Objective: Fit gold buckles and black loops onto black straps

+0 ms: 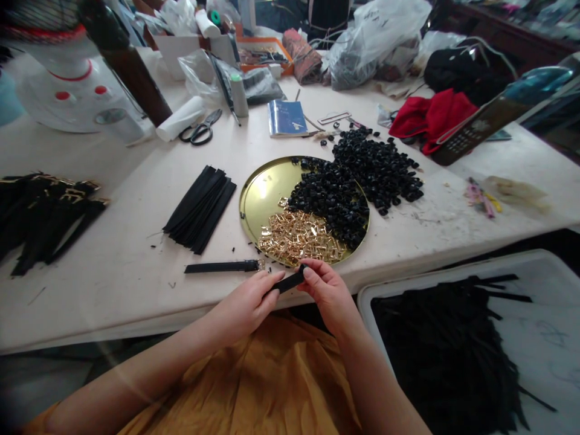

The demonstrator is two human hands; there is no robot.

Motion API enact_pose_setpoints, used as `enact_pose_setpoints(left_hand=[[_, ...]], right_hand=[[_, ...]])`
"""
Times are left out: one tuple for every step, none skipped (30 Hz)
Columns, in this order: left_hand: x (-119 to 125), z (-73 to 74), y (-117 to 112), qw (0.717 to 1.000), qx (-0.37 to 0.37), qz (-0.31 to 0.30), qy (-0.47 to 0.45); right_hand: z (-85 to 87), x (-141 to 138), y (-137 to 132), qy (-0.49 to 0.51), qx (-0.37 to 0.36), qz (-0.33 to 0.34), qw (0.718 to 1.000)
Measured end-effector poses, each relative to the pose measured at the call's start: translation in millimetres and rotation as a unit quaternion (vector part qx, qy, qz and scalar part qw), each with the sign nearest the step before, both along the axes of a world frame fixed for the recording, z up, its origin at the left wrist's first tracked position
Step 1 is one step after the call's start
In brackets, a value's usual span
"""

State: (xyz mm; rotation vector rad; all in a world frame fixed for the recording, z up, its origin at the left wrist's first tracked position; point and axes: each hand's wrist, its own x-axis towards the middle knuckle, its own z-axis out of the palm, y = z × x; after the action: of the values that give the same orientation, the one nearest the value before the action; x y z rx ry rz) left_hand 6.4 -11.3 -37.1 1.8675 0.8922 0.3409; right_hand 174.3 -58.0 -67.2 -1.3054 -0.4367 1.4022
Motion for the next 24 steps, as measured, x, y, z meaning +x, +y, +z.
enact_pose_setpoints(left_hand=[[0,0.3,1,1.000,-0.003,-0.003,0.001],[1,0.7,1,1.000,-0.006,-0.004,0.003],[1,1.1,2,1.000,-0.010,-0.005,0.005],[1,1.3,3,1.000,-0.014,-0.005,0.006],[1,1.5,3,1.000,-0.018,-0.005,0.006],[1,1.5,3,1.000,-0.022,-0.005,0.004],[1,1.7,4,1.000,-0.026,-0.006,0.002],[0,2.1,5,1.000,-0.029,-0.009,-0.001],[0,2.9,6,0.999,-0.031,-0.011,-0.006],[-1,4.1,7,0.999,-0.030,-0.011,-0.011],[-1,5.9,8,0.999,-0.029,-0.009,-0.014],[-2,8.0,10,1.000,-0.029,-0.007,-0.011],[-2,10.4,11,0.999,-0.031,-0.007,-0.002],[-2,12.7,13,0.999,-0.037,-0.010,0.012],[-2,14.8,13,0.998,-0.048,-0.017,0.026],[-2,16.5,14,0.997,-0.062,-0.027,0.040],[-1,17.8,14,0.995,-0.078,-0.038,0.050],[-1,18.5,13,0.993,-0.094,-0.049,0.055],[-1,18.9,13,0.991,-0.112,-0.057,0.056],[-1,19.0,12,0.988,-0.131,-0.064,0.056],[-1,18.9,12,0.985,-0.148,-0.071,0.056],[-2,18.8,11,0.982,-0.160,-0.079,0.055],[-3,18.7,11,0.981,-0.166,-0.087,0.055],[-4,18.6,11,0.980,-0.166,-0.096,0.058]], right_hand=[[-0.6,0,0,0.002,0.000,0.000,1.000],[-1.2,0,0,0.004,-0.001,0.000,1.000],[-1.7,1,0,0.006,-0.001,0.002,1.000],[-2.2,1,0,0.009,-0.002,0.003,1.000],[-2.6,1,0,0.012,-0.002,0.004,1.000],[-3.0,1,0,0.014,-0.003,0.005,1.000],[-3.2,1,0,0.016,-0.003,0.003,1.000],[-3.3,1,0,0.016,-0.005,0.001,1.000],[-3.1,2,-1,0.016,-0.008,-0.002,1.000],[-2.8,2,-1,0.018,-0.012,-0.005,1.000],[-2.2,2,-1,0.023,-0.016,-0.008,1.000],[-1.5,2,-1,0.030,-0.019,-0.010,0.999],[-0.8,1,-1,0.041,-0.021,-0.012,0.999],[-0.1,1,0,0.052,-0.019,-0.013,0.998],[0.5,0,0,0.059,-0.015,-0.014,0.998],[0.9,-1,-1,0.060,-0.009,-0.016,0.998],[1.1,-2,-1,0.054,-0.001,-0.018,0.998],[1.2,-3,-2,0.038,0.006,-0.019,0.999],[1.3,-4,-3,0.016,0.014,-0.016,1.000],[1.5,-5,-5,-0.011,0.022,-0.009,1.000],[2.0,-6,-6,-0.039,0.029,0.002,0.999],[2.9,-7,-8,-0.064,0.034,0.023,0.997],[4.2,-9,-9,-0.081,0.037,0.051,0.995],[5.8,-10,-11,-0.089,0.039,0.087,0.991]])
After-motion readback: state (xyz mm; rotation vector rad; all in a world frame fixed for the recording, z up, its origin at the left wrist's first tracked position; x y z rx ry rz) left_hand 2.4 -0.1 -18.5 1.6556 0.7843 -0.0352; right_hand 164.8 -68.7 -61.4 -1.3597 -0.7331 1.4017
